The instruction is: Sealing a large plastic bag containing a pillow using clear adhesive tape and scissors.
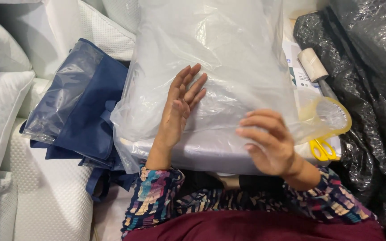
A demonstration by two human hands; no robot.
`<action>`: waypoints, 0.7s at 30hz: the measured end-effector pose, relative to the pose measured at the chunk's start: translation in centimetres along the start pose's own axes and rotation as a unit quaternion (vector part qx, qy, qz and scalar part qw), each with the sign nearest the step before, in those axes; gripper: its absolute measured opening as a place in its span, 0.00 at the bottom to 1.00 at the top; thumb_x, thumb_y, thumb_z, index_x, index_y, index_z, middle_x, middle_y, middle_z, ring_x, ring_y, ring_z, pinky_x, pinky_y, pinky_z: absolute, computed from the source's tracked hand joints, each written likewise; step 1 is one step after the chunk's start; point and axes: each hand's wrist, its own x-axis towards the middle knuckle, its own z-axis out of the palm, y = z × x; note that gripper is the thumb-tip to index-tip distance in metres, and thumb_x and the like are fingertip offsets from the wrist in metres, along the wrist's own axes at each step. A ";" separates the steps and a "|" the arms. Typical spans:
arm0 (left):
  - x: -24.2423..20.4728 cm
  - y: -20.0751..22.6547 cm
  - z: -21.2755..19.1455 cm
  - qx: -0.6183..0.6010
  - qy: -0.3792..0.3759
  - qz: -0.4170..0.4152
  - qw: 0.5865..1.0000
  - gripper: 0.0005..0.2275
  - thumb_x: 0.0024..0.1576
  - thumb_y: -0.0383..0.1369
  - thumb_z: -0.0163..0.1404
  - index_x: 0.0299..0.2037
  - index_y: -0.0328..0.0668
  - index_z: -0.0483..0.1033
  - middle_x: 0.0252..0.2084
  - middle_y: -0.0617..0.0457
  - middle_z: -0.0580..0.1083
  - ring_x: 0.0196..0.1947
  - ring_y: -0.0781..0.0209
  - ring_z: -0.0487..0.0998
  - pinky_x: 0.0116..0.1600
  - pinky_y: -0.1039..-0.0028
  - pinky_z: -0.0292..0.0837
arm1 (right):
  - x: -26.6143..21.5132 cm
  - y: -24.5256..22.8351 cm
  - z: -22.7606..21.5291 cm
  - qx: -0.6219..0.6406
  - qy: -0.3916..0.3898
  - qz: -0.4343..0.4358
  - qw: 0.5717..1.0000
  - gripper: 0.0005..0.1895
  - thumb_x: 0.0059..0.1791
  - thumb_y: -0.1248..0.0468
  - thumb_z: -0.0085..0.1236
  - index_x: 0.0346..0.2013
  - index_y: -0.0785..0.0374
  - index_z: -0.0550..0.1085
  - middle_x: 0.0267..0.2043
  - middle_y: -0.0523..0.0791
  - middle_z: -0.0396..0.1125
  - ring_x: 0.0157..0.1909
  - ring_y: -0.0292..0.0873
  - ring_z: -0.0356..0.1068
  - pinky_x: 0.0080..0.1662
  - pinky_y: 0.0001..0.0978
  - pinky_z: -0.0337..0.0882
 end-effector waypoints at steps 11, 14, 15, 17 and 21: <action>0.1 -1.2 -1.2 -0.088 0.012 0.009 0.996 0.38 0.63 0.62 0.32 0.75 0.41 0.45 0.77 0.36 0.49 0.76 0.37 0.55 0.76 0.57 0.57 | 6.5 4.0 5.7 0.084 0.015 0.086 0.993 0.10 0.57 0.75 0.46 0.52 0.74 0.72 0.48 0.54 0.68 0.45 0.49 0.77 0.48 0.40 0.80; -0.2 -1.8 -1.3 -0.129 0.023 0.011 0.991 0.37 0.64 0.61 0.32 0.74 0.41 0.46 0.77 0.35 0.49 0.76 0.38 0.55 0.76 0.59 0.58 | 5.8 4.4 5.9 0.030 0.013 0.086 0.996 0.09 0.57 0.74 0.48 0.50 0.73 0.73 0.47 0.51 0.67 0.44 0.47 0.77 0.47 0.37 0.80; -0.2 -2.0 -1.4 -0.145 0.022 0.016 0.989 0.36 0.64 0.60 0.32 0.74 0.42 0.47 0.77 0.35 0.49 0.76 0.38 0.54 0.77 0.59 0.57 | 5.6 4.4 5.9 0.009 0.015 0.089 0.996 0.08 0.57 0.75 0.48 0.49 0.72 0.74 0.46 0.49 0.67 0.43 0.46 0.76 0.47 0.36 0.80; -0.3 -2.0 -1.2 -0.147 0.023 0.017 0.989 0.36 0.64 0.60 0.32 0.74 0.42 0.47 0.78 0.35 0.49 0.76 0.38 0.54 0.77 0.59 0.57 | 5.7 4.5 5.9 -0.024 0.018 0.080 0.996 0.08 0.56 0.75 0.50 0.48 0.71 0.74 0.46 0.48 0.66 0.43 0.44 0.76 0.47 0.35 0.80; -0.3 -1.9 -1.3 -0.135 0.022 0.023 0.990 0.36 0.64 0.62 0.33 0.74 0.43 0.48 0.78 0.35 0.49 0.76 0.38 0.53 0.78 0.59 0.54 | 5.6 4.5 6.4 -0.102 0.024 0.061 0.993 0.07 0.55 0.76 0.54 0.47 0.68 0.76 0.44 0.45 0.64 0.40 0.40 0.74 0.45 0.33 0.80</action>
